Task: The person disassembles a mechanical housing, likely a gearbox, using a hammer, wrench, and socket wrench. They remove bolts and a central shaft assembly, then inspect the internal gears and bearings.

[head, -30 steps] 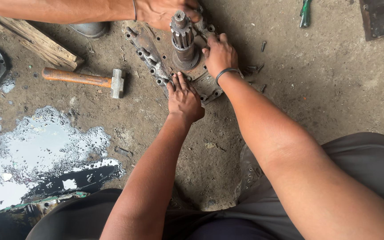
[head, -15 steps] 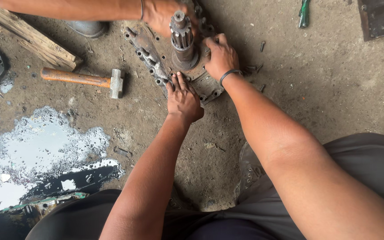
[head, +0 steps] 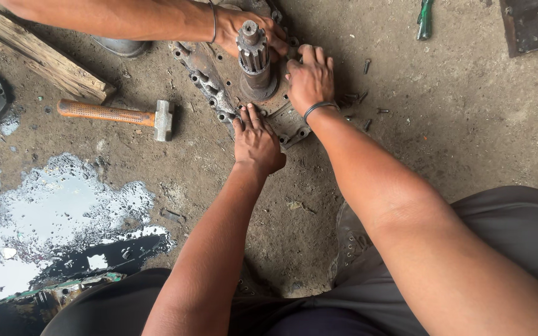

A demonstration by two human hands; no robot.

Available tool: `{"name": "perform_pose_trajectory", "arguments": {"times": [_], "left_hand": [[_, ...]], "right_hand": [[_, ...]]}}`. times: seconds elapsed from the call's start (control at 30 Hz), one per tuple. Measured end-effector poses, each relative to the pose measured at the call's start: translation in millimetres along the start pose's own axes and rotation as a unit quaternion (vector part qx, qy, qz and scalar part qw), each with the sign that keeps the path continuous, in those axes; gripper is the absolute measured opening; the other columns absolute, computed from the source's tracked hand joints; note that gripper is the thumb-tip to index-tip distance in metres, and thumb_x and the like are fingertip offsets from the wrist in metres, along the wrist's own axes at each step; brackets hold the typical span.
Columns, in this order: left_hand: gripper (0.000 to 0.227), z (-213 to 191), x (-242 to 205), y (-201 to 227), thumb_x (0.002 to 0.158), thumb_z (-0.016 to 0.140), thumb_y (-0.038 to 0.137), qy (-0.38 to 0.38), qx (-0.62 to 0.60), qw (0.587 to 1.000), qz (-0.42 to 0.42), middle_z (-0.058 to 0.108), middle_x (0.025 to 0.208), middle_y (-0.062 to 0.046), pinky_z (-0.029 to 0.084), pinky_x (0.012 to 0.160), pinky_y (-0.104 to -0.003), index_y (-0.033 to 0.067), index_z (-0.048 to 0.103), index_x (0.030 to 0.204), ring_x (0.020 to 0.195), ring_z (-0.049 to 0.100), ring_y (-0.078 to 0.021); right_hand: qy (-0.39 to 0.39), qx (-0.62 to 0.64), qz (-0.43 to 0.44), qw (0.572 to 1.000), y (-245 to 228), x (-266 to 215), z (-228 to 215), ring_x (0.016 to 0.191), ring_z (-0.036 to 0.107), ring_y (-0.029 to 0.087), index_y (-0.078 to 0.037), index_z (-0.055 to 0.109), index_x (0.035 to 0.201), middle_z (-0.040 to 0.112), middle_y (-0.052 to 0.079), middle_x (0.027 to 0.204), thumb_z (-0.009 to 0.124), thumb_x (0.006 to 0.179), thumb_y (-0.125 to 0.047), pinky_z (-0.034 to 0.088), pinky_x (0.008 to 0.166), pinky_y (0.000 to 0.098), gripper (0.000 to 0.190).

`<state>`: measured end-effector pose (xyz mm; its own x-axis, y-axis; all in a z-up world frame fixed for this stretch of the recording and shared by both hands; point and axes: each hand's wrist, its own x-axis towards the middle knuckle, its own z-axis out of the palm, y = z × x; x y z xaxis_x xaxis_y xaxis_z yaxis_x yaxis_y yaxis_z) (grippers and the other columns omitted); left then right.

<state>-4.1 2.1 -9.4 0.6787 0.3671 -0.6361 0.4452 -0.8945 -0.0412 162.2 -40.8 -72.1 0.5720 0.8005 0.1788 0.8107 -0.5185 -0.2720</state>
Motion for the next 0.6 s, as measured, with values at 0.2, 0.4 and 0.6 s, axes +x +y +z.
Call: {"name": "perform_pose_trajectory", "arguments": {"times": [0.2,0.4,0.6], "left_hand": [[0.080,-8.1,-5.2,-0.7,0.099,0.041,0.033,-0.019,-0.001,1.000,0.011,0.002,0.162,-0.040,0.012,0.121,-0.056,-0.0163,0.012,0.154,0.152,0.007,-0.0493],[0.077,-10.4,-3.6,0.1,0.099,0.041,0.030,-0.020,-0.013,1.000,0.013,0.001,0.162,-0.041,0.013,0.121,-0.058,-0.0158,0.013,0.154,0.152,0.007,-0.0506],[0.081,-13.1,-7.2,-0.9,0.097,0.043,0.032,-0.008,-0.013,1.000,0.015,0.002,0.162,-0.041,0.014,0.121,-0.057,-0.0166,0.013,0.154,0.152,0.008,-0.0509]], "right_hand": [[0.038,0.016,-0.055,0.998,12.0,-1.2,8.6,0.127,0.053,0.031,-0.012,0.077,0.104,0.058,0.012,0.131,0.071,0.088,-0.008,0.043,0.110,0.0504,0.018],[-0.055,0.030,0.106,0.992,4.3,16.7,7.3,0.120,0.052,0.035,-0.007,0.071,0.106,0.057,0.018,0.120,0.078,0.089,-0.027,0.041,0.103,0.0543,0.028],[-0.044,-0.033,-0.050,0.997,-0.7,24.6,4.7,0.120,0.053,0.037,-0.012,0.074,0.106,0.056,0.020,0.123,0.073,0.080,-0.010,0.044,0.100,0.0502,0.027]]}}
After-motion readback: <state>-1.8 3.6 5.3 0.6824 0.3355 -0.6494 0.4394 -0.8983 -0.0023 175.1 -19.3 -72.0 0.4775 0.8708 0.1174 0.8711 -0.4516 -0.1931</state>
